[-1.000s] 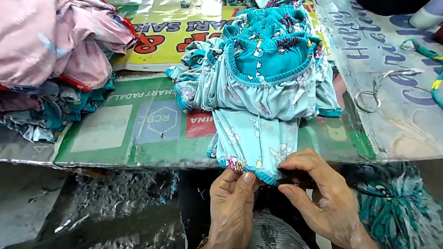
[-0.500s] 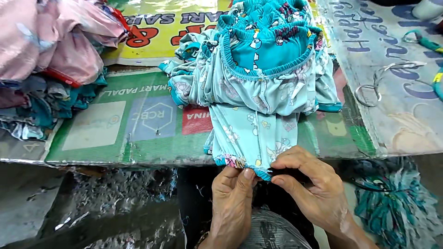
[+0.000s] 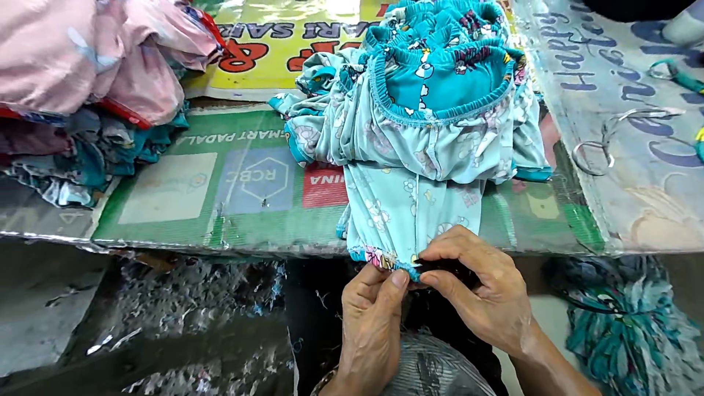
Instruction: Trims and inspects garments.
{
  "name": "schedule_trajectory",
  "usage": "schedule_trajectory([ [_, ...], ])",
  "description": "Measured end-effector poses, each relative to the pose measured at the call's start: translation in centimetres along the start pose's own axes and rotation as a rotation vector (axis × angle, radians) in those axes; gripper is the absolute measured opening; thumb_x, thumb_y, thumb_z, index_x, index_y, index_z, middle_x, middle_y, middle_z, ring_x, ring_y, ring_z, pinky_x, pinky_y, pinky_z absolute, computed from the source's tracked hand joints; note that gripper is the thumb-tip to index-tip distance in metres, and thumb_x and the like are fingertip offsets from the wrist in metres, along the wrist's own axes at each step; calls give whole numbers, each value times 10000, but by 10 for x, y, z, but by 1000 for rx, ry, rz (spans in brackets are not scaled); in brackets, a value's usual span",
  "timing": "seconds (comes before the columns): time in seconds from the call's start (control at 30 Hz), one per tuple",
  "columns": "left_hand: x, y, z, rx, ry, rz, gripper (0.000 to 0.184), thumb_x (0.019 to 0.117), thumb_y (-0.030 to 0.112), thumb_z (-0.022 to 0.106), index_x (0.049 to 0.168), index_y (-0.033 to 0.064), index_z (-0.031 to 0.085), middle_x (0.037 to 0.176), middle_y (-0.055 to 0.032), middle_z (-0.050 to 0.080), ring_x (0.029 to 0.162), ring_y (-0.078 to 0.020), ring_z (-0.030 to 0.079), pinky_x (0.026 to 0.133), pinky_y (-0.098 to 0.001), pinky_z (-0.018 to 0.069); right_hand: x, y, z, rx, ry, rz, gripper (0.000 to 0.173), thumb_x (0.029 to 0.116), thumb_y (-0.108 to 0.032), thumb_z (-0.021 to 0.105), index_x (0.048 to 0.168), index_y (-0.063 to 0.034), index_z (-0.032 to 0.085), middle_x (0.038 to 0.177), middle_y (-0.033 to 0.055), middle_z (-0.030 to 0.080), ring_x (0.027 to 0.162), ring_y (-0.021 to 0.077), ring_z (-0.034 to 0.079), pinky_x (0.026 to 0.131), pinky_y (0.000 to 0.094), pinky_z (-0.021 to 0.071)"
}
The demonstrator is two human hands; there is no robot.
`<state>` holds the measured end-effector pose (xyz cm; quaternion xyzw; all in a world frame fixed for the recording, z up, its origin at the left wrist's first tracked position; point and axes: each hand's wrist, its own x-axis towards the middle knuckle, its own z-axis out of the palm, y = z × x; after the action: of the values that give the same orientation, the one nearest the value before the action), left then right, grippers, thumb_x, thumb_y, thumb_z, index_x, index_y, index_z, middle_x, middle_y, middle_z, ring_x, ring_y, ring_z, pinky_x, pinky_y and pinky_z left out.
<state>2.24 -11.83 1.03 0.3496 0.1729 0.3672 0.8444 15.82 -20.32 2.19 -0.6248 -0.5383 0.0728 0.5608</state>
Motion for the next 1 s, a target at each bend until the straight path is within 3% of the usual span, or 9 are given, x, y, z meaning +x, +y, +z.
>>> schedule_trajectory([
  [0.7,3,-10,-15,283,-42,171,139,984,118,659,1085,44,720,1030,-34,751,947,-105,724,879,-291,605,-1,9,6,-41,-2,-45,183,1008,-199,669,1001,-24,719,952,36,709,896,7,657,783,122,537],
  [0.87,5,-15,-19,440,-73,291,109,987,97,642,1058,71,721,1019,32,741,947,-42,706,860,-230,596,-1,6,3,-110,-51,-11,260,1010,-290,669,1070,-41,714,1005,39,706,911,-1,647,775,122,525],
  [1.0,7,-19,-22,539,-86,364,98,985,91,639,1035,63,718,1005,46,723,944,-17,691,853,-200,586,0,4,7,-177,-38,-26,251,1013,-301,663,1040,-59,724,978,35,712,885,9,651,737,134,516],
])
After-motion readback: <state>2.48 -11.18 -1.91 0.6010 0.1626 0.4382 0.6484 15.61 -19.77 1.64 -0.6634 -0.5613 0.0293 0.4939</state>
